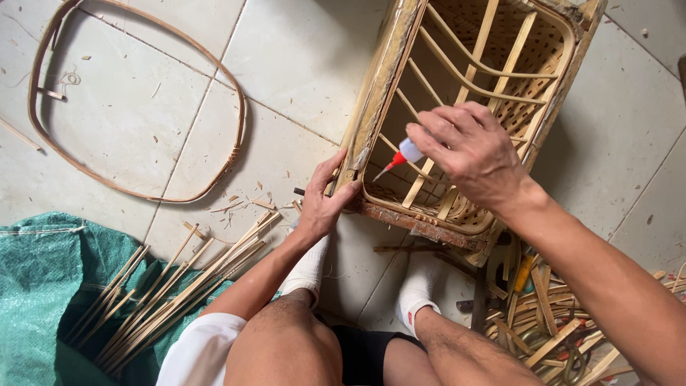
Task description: The person sits on the floor repairing a woven bamboo basket. They apply glue along the basket rim, trim edges with a knife, cut bamboo strips with pliers, weave and press new strips into the basket body, and tap the strips into place with a hammer.
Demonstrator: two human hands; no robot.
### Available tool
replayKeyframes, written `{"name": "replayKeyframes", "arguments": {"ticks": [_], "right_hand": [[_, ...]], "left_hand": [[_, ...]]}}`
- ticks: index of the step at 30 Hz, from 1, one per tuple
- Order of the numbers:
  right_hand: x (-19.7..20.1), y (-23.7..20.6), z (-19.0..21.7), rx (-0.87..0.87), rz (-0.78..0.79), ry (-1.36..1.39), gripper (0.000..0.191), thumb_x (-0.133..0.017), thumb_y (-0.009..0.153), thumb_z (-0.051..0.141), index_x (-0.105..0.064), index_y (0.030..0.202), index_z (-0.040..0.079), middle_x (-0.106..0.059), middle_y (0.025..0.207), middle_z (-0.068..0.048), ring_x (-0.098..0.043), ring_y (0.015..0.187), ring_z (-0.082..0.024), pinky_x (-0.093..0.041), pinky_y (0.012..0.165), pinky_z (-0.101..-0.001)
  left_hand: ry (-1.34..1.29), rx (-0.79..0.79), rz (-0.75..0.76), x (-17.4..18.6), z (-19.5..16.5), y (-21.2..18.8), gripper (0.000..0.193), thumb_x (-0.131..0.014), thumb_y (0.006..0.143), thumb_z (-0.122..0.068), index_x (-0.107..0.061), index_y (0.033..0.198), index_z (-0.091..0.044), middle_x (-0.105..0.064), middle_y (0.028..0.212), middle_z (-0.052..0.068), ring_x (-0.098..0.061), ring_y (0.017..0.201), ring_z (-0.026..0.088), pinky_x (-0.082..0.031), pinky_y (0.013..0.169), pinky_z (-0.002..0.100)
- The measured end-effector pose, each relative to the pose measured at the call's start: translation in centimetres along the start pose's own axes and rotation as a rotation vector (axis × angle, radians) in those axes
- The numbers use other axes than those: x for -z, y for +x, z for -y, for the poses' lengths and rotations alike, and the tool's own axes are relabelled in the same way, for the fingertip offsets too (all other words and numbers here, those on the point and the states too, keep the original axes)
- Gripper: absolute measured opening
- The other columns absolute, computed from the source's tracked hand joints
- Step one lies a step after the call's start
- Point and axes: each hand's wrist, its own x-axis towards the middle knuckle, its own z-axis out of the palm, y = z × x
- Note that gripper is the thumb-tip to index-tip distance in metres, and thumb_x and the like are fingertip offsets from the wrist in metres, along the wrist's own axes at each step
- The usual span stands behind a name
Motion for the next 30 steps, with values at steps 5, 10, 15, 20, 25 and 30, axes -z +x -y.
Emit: {"name": "replayKeyframes", "arguments": {"ticks": [5, 10, 15, 20, 25, 30], "right_hand": [[-0.1, 2.5, -0.8, 0.077, -0.004, 0.016, 0.022, -0.067, 0.102, 0.016, -0.071, 0.124, 0.015, -0.071, 0.122, -0.003, -0.064, 0.116, -0.018, -0.046, 0.110, -0.0359], [-0.1, 3.8, -0.8, 0.143, -0.008, -0.036, 0.027, -0.068, 0.098, 0.020, -0.071, 0.124, 0.016, -0.070, 0.122, 0.002, -0.064, 0.114, -0.014, -0.040, 0.110, -0.0334], [0.3, 4.1, -1.1, 0.173, 0.021, -0.026, 0.027, -0.068, 0.099, 0.022, -0.069, 0.126, 0.017, -0.070, 0.122, 0.002, -0.064, 0.115, -0.014, -0.039, 0.109, -0.0329], [0.6, 4.2, -1.3, 0.184, 0.006, -0.033, 0.028, -0.067, 0.097, 0.022, -0.070, 0.125, 0.017, -0.069, 0.120, 0.003, -0.062, 0.115, -0.013, -0.040, 0.109, -0.0328], [-0.1, 4.4, -1.2, 0.221, 0.003, -0.083, 0.028, -0.068, 0.099, 0.023, -0.071, 0.125, 0.016, -0.067, 0.116, 0.004, -0.062, 0.112, -0.013, -0.040, 0.109, -0.0324], [-0.7, 5.1, -3.0, 0.277, 0.031, -0.216, 0.021, -0.069, 0.102, 0.027, -0.072, 0.120, 0.016, -0.068, 0.110, 0.004, -0.064, 0.106, -0.012, -0.040, 0.110, -0.0318]], "left_hand": [[0.010, -0.018, -0.005, 0.0, -0.7, -0.2, 0.071, -0.070, 0.087, -0.034, -0.051, 0.151, -0.007, -0.057, 0.145, 0.016, -0.055, 0.136, 0.026, -0.042, 0.115, 0.041], [0.004, -0.014, -0.013, 0.0, -1.0, -0.1, 0.072, -0.070, 0.087, -0.034, -0.051, 0.150, -0.006, -0.057, 0.144, 0.016, -0.055, 0.135, 0.026, -0.041, 0.115, 0.041], [0.002, -0.011, -0.013, -0.2, -1.0, -0.2, 0.071, -0.070, 0.086, -0.032, -0.052, 0.150, -0.005, -0.057, 0.144, 0.016, -0.055, 0.137, 0.027, -0.039, 0.117, 0.040], [0.003, -0.016, -0.020, -0.2, -1.1, -0.2, 0.070, -0.070, 0.085, -0.032, -0.053, 0.148, -0.005, -0.057, 0.145, 0.017, -0.055, 0.138, 0.027, -0.040, 0.118, 0.041], [0.005, 0.001, -0.014, -0.2, -1.1, -0.2, 0.071, -0.070, 0.085, -0.033, -0.053, 0.148, -0.005, -0.056, 0.146, 0.017, -0.054, 0.138, 0.028, -0.040, 0.118, 0.041], [0.012, 0.008, -0.013, -0.1, -1.2, -0.2, 0.072, -0.069, 0.084, -0.034, -0.053, 0.149, -0.006, -0.056, 0.146, 0.017, -0.053, 0.139, 0.028, -0.039, 0.118, 0.042]]}}
